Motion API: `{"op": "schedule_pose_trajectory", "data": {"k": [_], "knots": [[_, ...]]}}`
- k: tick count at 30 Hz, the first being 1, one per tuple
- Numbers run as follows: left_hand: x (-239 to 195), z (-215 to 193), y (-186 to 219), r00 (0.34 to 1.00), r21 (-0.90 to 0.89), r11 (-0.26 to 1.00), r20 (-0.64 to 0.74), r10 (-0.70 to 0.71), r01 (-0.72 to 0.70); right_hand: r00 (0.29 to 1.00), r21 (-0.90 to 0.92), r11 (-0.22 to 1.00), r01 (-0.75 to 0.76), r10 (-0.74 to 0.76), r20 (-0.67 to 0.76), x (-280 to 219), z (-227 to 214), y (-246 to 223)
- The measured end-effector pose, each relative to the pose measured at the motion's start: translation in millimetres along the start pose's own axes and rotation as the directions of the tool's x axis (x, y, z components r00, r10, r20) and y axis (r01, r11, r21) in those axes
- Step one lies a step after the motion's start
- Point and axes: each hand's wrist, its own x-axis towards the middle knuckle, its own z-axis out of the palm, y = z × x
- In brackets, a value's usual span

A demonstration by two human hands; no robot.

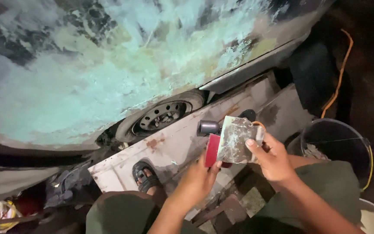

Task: The person applies a light-colored body filler to a car's side panel using a red plastic spreader and a metal scraper. They repeatedly scrape excess filler from the spreader onto the metal tool and smooth the surface on the vehicle.

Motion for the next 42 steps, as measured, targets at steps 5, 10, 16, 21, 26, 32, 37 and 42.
{"op": "schedule_pose_trajectory", "data": {"k": [5,10,16,21,26,32,37,42], "knots": [[-5.2,-7.2,-2.7,0.971,0.288,0.936,0.184,0.154,-0.203,0.944,-0.366,0.870,0.331,-0.309,0.119,-7.4,-11.0,-18.6],[-0.9,-5.4,-6.3,0.977,0.006,0.984,-0.120,0.179,-0.180,0.782,-0.544,0.606,0.581,-0.602,0.164,-14.8,-35.2,-28.0],[-8.9,-9.8,16.0,0.963,-0.534,0.807,-0.221,0.156,-0.253,0.293,-0.315,0.088,0.945,-0.654,0.698,-27.8,-21.5,-44.0],[-16.0,-16.9,2.9,0.896,-0.581,0.682,-0.290,0.337,-0.445,0.074,-0.225,-0.201,0.953,-0.567,0.820,-18.1,-36.6,-23.8],[-12.7,-13.5,-10.1,0.841,-0.725,0.431,-0.427,0.332,-0.538,0.364,-0.524,-0.248,0.815,-0.486,0.795,29.0,-94.4,15.1],[-21.7,-27.8,3.5,0.771,-0.018,0.888,-0.505,0.389,-0.459,0.918,-0.523,0.824,0.221,-0.356,-0.174,-2.3,-63.9,17.9],[-20.8,-13.9,4.1,0.616,0.360,0.692,-0.318,0.721,-0.625,0.940,-0.181,0.962,0.204,-0.244,-0.239,3.6,-32.3,40.2],[-5.9,-6.1,-5.4,0.662,0.586,0.610,-0.161,0.732,-0.533,0.909,-0.307,0.891,0.334,-0.390,-0.145,-15.2,-14.9,13.2]]}}
